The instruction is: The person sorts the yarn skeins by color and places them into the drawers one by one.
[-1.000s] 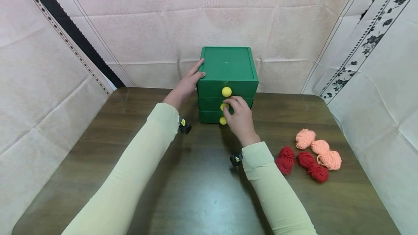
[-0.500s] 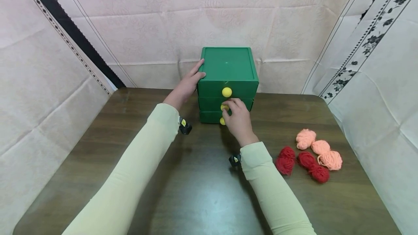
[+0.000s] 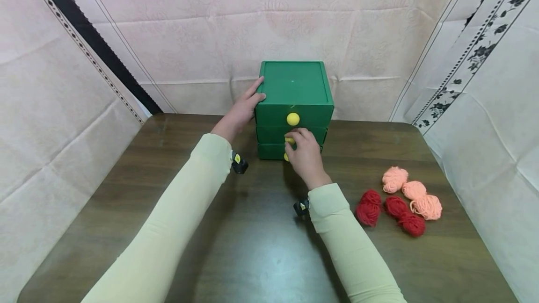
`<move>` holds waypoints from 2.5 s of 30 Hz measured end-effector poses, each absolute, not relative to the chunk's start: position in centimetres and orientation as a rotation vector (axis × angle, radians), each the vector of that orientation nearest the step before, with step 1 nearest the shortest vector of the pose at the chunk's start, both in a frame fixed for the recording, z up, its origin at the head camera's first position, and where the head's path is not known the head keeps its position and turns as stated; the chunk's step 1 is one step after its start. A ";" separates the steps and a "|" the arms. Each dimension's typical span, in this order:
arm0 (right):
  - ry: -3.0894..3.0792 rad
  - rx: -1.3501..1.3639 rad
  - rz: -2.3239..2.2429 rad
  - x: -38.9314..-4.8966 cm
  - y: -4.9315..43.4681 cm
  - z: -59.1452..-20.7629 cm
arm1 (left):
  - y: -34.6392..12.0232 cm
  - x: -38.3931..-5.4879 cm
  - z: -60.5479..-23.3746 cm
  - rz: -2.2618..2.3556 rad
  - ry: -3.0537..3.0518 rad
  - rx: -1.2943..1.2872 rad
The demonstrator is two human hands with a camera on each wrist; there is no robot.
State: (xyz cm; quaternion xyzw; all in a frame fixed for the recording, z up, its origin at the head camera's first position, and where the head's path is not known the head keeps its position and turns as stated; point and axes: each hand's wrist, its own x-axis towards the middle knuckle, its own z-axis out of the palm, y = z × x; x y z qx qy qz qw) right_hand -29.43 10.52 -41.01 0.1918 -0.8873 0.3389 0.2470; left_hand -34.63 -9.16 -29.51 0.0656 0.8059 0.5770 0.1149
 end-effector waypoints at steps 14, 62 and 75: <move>-2.431 0.532 0.884 -29.5 10.5 -40.9 | -9.2 -35.0 -29.9 1.730 2.349 0.235; -2.530 0.532 0.861 -27.5 10.8 -40.4 | -9.8 -35.4 -30.0 1.747 2.299 0.290; -2.548 0.538 0.869 -26.6 10.9 -40.1 | -9.8 -38.0 -32.4 1.797 2.284 0.286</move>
